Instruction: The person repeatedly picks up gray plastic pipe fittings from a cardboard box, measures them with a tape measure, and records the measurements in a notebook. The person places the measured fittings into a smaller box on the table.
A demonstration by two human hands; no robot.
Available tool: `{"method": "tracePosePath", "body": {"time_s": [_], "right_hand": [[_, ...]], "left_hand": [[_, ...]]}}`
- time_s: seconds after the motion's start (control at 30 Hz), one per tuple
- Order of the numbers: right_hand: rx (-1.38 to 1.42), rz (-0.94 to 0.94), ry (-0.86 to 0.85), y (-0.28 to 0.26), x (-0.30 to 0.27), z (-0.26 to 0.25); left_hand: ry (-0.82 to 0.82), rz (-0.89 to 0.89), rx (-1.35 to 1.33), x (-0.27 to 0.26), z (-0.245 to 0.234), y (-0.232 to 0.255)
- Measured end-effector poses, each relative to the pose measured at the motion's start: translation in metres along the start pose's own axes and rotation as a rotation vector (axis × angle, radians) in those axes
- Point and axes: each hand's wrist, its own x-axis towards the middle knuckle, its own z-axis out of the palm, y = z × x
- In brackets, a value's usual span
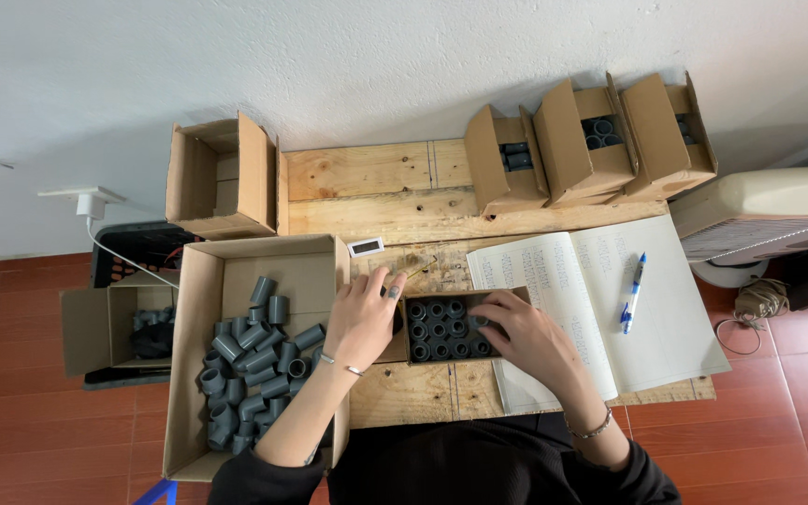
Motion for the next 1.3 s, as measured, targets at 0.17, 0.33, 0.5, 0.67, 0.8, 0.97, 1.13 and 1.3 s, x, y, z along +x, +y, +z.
{"method": "tracePosePath", "body": {"time_s": [0.17, 0.33, 0.5, 0.67, 0.8, 0.97, 1.13, 1.3], "right_hand": [[-0.168, 0.042, -0.114, 0.031, 0.014, 0.030], [-0.261, 0.039, -0.192, 0.045, 0.024, 0.050], [-0.205, 0.053, -0.210, 0.032, 0.023, 0.038], [0.029, -0.013, 0.086, 0.018, 0.004, -0.001], [-0.015, 0.070, 0.679, 0.107, -0.004, 0.002], [-0.371, 0.464, 0.756, 0.240, -0.023, 0.017], [-0.147, 0.547, 0.618, 0.256, -0.037, 0.022], [0.921, 0.073, 0.829, 0.288, -0.040, 0.042]], "left_hand": [[0.146, 0.060, -0.060, 0.000, -0.008, 0.008], [0.397, 0.165, -0.098, -0.003, 0.000, 0.016], [0.389, 0.215, -0.198, -0.007, -0.010, 0.020], [0.326, 0.206, -0.224, -0.010, -0.016, 0.019], [0.242, 0.249, -0.253, -0.010, -0.015, 0.024], [0.192, 0.294, -0.270, -0.012, -0.015, 0.030], [0.164, 0.297, -0.278, -0.010, -0.018, 0.030], [0.077, 0.254, -0.322, -0.009, -0.022, 0.031]]}}
